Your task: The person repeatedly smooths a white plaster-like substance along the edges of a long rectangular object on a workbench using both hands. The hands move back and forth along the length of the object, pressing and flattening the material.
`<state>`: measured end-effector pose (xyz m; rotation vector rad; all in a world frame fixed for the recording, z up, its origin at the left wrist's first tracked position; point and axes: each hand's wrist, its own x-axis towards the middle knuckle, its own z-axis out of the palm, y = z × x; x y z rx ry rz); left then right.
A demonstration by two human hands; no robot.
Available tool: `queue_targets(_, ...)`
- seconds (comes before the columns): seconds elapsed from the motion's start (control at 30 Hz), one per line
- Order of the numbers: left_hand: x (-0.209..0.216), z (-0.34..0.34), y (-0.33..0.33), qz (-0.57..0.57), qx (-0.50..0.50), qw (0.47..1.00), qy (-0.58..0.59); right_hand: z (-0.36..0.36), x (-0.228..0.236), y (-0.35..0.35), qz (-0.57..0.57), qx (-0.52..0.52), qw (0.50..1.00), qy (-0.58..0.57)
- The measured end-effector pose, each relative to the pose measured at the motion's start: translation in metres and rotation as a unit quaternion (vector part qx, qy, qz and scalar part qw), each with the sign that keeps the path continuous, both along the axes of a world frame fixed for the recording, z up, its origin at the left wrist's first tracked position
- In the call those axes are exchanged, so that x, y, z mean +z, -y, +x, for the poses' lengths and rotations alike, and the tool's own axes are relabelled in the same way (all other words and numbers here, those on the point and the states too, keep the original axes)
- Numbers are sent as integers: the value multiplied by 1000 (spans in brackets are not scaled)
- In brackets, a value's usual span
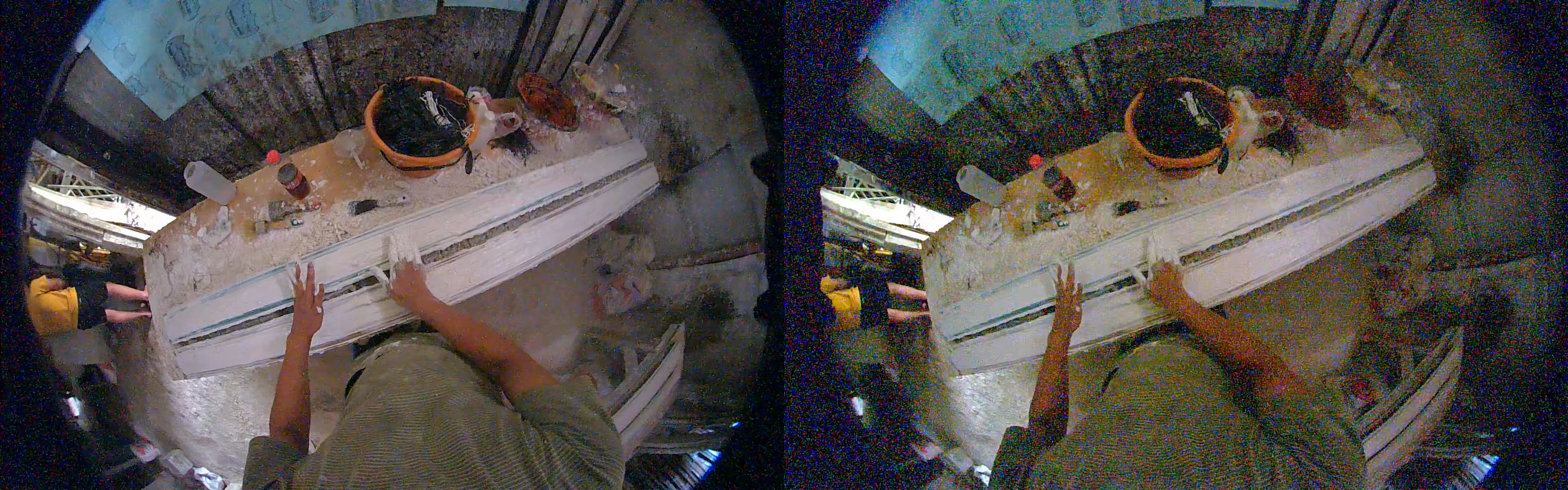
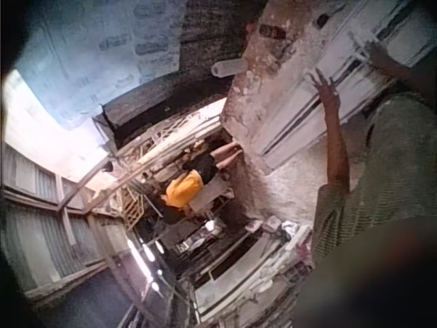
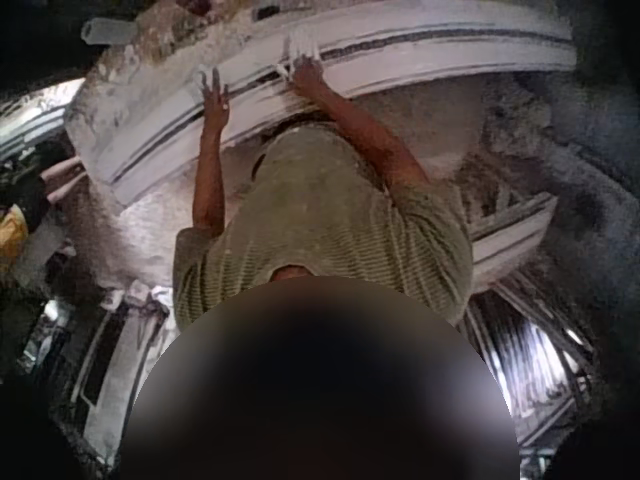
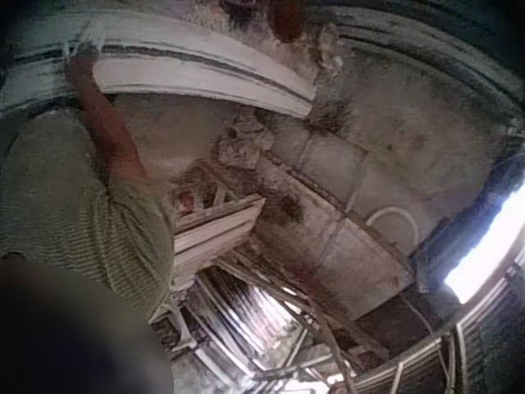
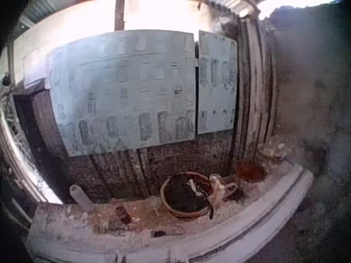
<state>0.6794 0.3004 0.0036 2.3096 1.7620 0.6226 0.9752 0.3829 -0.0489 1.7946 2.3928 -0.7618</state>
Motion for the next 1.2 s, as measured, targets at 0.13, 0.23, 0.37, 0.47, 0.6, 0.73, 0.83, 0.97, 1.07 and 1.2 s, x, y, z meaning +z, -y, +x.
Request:
queue_targets(0.13,2,-2,-3,-58,47,997,-27,52,-48,-41,49,-88,993,56)
queue_targets(0.23,14,3,5,-85,72,993,-29,144,-78,-90,299,-36,932,201)
queue_targets(0.37,28,2,12,-151,51,986,-46,191,-84,-109,110,-124,983,84)
queue_targets(0.47,33,-6,8,-251,24,955,-159,143,-84,-80,78,-50,987,133)
queue_targets(0.6,34,-20,-7,-181,-56,955,-228,20,-86,-1,132,-78,987,-38)
queue_targets(0.73,26,-36,-19,-215,-67,953,-203,-75,-46,37,-6,200,978,-56)
queue_targets(0.83,12,-45,-31,-206,-49,957,-196,-107,-2,32,-16,261,965,-40)
queue_targets(0.97,6,-44,-37,-155,-35,953,-257,-87,15,2,-78,134,987,-48)
queue_targets(1.07,14,-38,-31,-148,-53,960,-233,-10,-12,-27,-65,17,997,33)
queue_targets(1.2,23,-32,-24,-191,-67,957,-208,109,-24,-67,99,-58,986,119)
